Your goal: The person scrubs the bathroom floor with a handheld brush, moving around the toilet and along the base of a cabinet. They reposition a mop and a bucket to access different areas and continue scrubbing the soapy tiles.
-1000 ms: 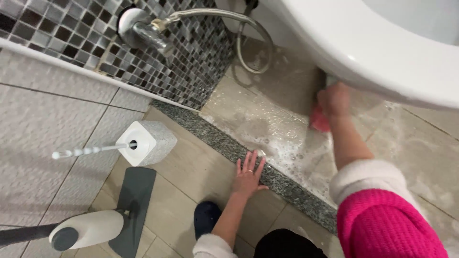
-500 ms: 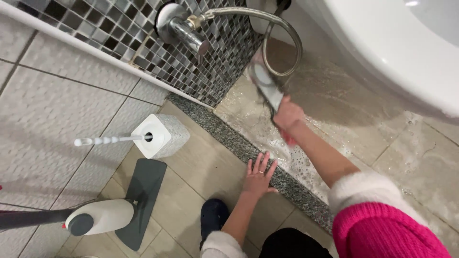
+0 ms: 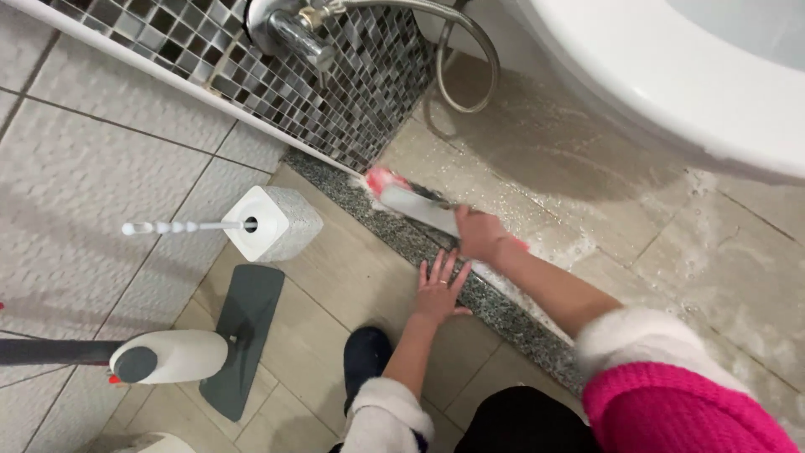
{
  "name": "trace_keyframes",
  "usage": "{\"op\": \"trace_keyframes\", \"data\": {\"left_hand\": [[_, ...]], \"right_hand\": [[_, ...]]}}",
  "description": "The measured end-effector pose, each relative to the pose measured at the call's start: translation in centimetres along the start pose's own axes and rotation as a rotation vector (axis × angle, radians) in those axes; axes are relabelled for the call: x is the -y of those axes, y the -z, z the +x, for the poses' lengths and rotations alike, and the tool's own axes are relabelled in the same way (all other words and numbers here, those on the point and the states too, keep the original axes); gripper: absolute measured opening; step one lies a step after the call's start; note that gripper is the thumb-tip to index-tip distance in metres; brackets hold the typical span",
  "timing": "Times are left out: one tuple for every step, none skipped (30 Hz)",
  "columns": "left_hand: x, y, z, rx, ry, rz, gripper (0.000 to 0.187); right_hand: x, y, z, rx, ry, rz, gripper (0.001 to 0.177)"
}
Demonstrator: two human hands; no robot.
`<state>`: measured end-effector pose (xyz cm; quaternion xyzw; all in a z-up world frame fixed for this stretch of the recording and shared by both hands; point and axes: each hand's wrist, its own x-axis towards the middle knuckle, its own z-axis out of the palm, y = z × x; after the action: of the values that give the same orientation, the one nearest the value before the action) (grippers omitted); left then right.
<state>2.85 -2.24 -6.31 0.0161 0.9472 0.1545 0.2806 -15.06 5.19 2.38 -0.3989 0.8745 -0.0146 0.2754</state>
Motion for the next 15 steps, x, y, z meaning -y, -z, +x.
{"op": "trace_keyframes", "data": {"left_hand": [[-0.3, 0.3, -0.1, -0.005, 0.0, -0.005, 0.112], [-0.6, 0.6, -0.2, 0.015, 0.015, 0.01, 0.112], [-0.7, 0.9, -0.5, 0.038, 0.031, 0.028, 0.111], [-1.0, 1.0, -0.7, 0.035, 0.031, 0.025, 0.111], [-1.3, 0.9, -1.3, 0.023, 0.04, 0.01, 0.103], [-1.6, 0.8, -1.9, 0.011, 0.048, -0.004, 0.095], [-1.9, 0.9, -2.3, 0.013, 0.049, -0.003, 0.095], [-2.2, 1.1, -2.8, 0.043, 0.07, -0.023, 0.09], [-2.6, 1.3, -3.0, 0.067, 0.093, -0.044, 0.085], [-2.8, 1.6, -3.1, 0.063, 0.095, -0.044, 0.085], [-3.0, 1.8, -3.3, 0.062, 0.103, -0.035, 0.085], [-3.2, 2.1, -3.4, 0.061, 0.111, -0.026, 0.086], [-3.2, 1.8, -3.3, 0.059, 0.114, -0.03, 0.086], [-3.1, 1.5, -3.2, 0.048, 0.108, -0.015, 0.088], [-3.0, 1.2, -3.2, 0.04, 0.098, 0.004, 0.09]], "right_hand": [[-1.1, 0.4, -1.9, 0.001, 0.0, -0.007, 0.056], [-2.2, 0.9, -3.8, 0.082, -0.002, 0.101, 0.055], [-3.1, 1.3, -5.6, 0.164, -0.004, 0.213, 0.054], [-3.9, 1.1, -7.3, 0.164, -0.004, 0.209, 0.054], [-4.5, 0.8, -9.0, 0.217, -0.056, 0.184, 0.049], [-5.1, 0.5, -10.8, 0.27, -0.108, 0.159, 0.043], [-5.6, -0.5, -11.8, 0.27, -0.107, 0.161, 0.043], [-6.0, -1.4, -12.8, 0.243, -0.106, 0.127, 0.045], [-6.6, -2.2, -13.7, 0.213, -0.104, 0.087, 0.046], [-6.7, -2.4, -13.4, 0.21, -0.101, 0.084, 0.046], [-6.6, -2.7, -13.2, 0.21, -0.114, 0.06, 0.045], [-6.6, -3.1, -13.0, 0.209, -0.127, 0.036, 0.044], [-5.3, -0.9, -12.7, 0.211, -0.124, 0.031, 0.044], [-4.0, 1.2, -12.3, 0.228, -0.131, 0.072, 0.046], [-2.5, 3.1, -12.1, 0.244, -0.142, 0.118, 0.047]]}}
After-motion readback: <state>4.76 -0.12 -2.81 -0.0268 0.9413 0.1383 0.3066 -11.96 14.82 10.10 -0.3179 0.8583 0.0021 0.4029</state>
